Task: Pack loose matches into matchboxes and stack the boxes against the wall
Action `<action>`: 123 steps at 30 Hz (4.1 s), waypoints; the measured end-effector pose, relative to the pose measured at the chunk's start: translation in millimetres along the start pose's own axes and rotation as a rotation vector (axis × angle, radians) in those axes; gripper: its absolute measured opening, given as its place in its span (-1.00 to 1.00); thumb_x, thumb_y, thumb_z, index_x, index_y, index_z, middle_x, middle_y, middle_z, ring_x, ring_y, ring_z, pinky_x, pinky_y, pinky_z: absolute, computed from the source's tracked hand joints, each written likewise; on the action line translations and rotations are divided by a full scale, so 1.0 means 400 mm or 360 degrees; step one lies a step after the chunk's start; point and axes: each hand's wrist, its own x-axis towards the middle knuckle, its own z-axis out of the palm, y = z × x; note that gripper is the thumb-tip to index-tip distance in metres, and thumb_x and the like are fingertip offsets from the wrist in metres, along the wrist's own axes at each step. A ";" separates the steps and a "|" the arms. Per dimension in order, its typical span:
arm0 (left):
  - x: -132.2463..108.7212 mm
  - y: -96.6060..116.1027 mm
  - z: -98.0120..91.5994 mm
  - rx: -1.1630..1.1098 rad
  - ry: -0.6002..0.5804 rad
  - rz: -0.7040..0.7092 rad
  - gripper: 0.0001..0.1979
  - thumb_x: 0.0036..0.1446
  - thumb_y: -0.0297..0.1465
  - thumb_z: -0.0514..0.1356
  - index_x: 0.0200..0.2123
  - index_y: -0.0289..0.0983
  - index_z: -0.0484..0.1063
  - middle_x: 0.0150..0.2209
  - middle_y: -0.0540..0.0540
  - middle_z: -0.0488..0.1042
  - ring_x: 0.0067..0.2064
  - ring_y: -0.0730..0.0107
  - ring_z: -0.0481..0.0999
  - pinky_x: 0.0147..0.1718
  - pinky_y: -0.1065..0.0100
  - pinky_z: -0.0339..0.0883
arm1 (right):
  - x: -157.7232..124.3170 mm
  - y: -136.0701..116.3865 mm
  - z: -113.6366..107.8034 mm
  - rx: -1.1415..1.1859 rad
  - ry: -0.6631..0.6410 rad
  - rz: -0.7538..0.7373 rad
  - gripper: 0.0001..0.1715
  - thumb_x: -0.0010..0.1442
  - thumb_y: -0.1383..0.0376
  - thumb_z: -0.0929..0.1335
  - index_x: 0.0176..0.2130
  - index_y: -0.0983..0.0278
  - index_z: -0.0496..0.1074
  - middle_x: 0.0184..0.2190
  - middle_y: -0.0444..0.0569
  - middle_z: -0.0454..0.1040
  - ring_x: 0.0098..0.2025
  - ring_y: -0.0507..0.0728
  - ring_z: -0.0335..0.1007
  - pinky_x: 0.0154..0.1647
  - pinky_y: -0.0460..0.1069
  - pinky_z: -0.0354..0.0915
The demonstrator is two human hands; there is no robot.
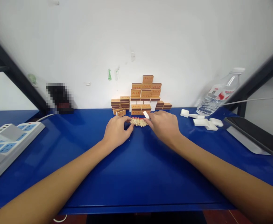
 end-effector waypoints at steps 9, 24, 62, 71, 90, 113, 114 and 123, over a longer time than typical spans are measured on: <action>0.041 -0.075 -0.023 0.0287 0.0425 0.0005 -0.74 0.28 -0.39 0.25 0.03 -0.28 0.55 0.00 -0.22 0.54 0.06 0.02 0.46 0.10 0.06 0.39 | 0.034 0.150 -0.025 0.0212 0.0254 0.0405 -0.48 0.39 -0.06 0.30 -0.23 0.23 0.68 -0.33 0.13 0.68 -0.25 0.32 0.57 -0.31 0.08 0.20; 0.059 -0.128 -0.011 0.0376 0.0226 -0.0061 -0.76 0.32 -0.40 0.21 -0.01 -0.26 0.61 -0.11 -0.20 0.62 -0.02 -0.04 0.48 0.00 0.02 0.38 | 0.051 0.480 0.092 0.0277 0.0071 0.0865 -0.47 0.26 -0.09 0.32 -0.42 0.22 0.62 -0.46 0.21 0.54 -0.29 0.39 0.52 -0.39 0.15 0.25; 0.046 -0.058 -0.029 -0.0292 0.0930 0.0280 -0.86 0.30 -0.42 0.28 -0.13 -0.19 0.66 -0.16 -0.08 0.69 -0.11 0.21 0.63 -0.02 0.11 0.45 | 0.060 0.429 0.067 0.0091 -0.0273 0.1158 -0.47 0.33 0.06 0.40 -0.02 0.48 0.60 0.02 0.54 0.56 0.09 0.59 0.51 -0.07 0.31 0.43; 0.024 0.022 -0.029 -0.1439 0.0444 -0.0353 -0.77 0.12 -0.28 0.45 -0.16 -0.25 0.70 -0.18 -0.13 0.72 -0.17 0.21 0.69 -0.14 0.20 0.57 | 0.054 0.263 0.023 0.1115 0.0026 0.0244 -0.46 0.41 -0.09 0.31 -0.24 0.26 0.62 -0.28 0.11 0.65 -0.26 0.23 0.57 -0.24 0.08 0.41; 0.000 0.013 -0.015 -0.0490 0.0511 0.0467 -0.70 0.19 -0.40 0.43 0.00 -0.22 0.58 -0.15 -0.10 0.65 -0.18 0.28 0.60 -0.15 0.22 0.49 | -0.012 0.026 0.033 0.2632 -0.0227 0.0148 -0.33 0.12 -0.19 0.52 -0.13 0.19 0.26 -0.45 -0.13 0.54 -0.48 0.08 0.46 -0.70 -0.12 0.28; 0.014 -0.025 -0.003 -0.0348 0.0438 0.0247 -0.64 0.15 -0.25 0.48 0.00 -0.17 0.62 -0.07 -0.11 0.69 -0.09 0.13 0.65 -0.09 0.11 0.53 | 0.062 0.199 0.092 0.2143 0.0134 0.0909 -0.70 0.12 0.08 0.53 -0.37 0.26 0.54 -0.56 -0.09 0.37 -0.53 0.04 0.24 -0.64 -0.08 0.13; 0.013 -0.025 -0.003 -0.0338 0.0436 0.0245 -0.65 0.15 -0.24 0.48 -0.01 -0.17 0.62 -0.07 -0.11 0.69 -0.09 0.13 0.65 -0.09 0.11 0.53 | 0.073 0.228 0.098 0.2040 0.0172 0.0983 -0.71 0.13 0.08 0.52 -0.36 0.26 0.54 -0.56 -0.09 0.38 -0.54 0.04 0.24 -0.63 -0.07 0.14; 0.007 -0.016 -0.003 -0.0319 0.0446 0.0327 -0.65 0.16 -0.26 0.47 0.00 -0.21 0.60 -0.10 -0.12 0.69 -0.11 0.15 0.65 -0.10 0.12 0.53 | 0.166 0.407 0.162 0.1368 0.0146 0.1223 -0.73 0.18 0.19 0.51 -0.27 0.38 0.58 -0.46 0.09 0.56 -0.54 0.10 0.37 -0.53 0.00 0.28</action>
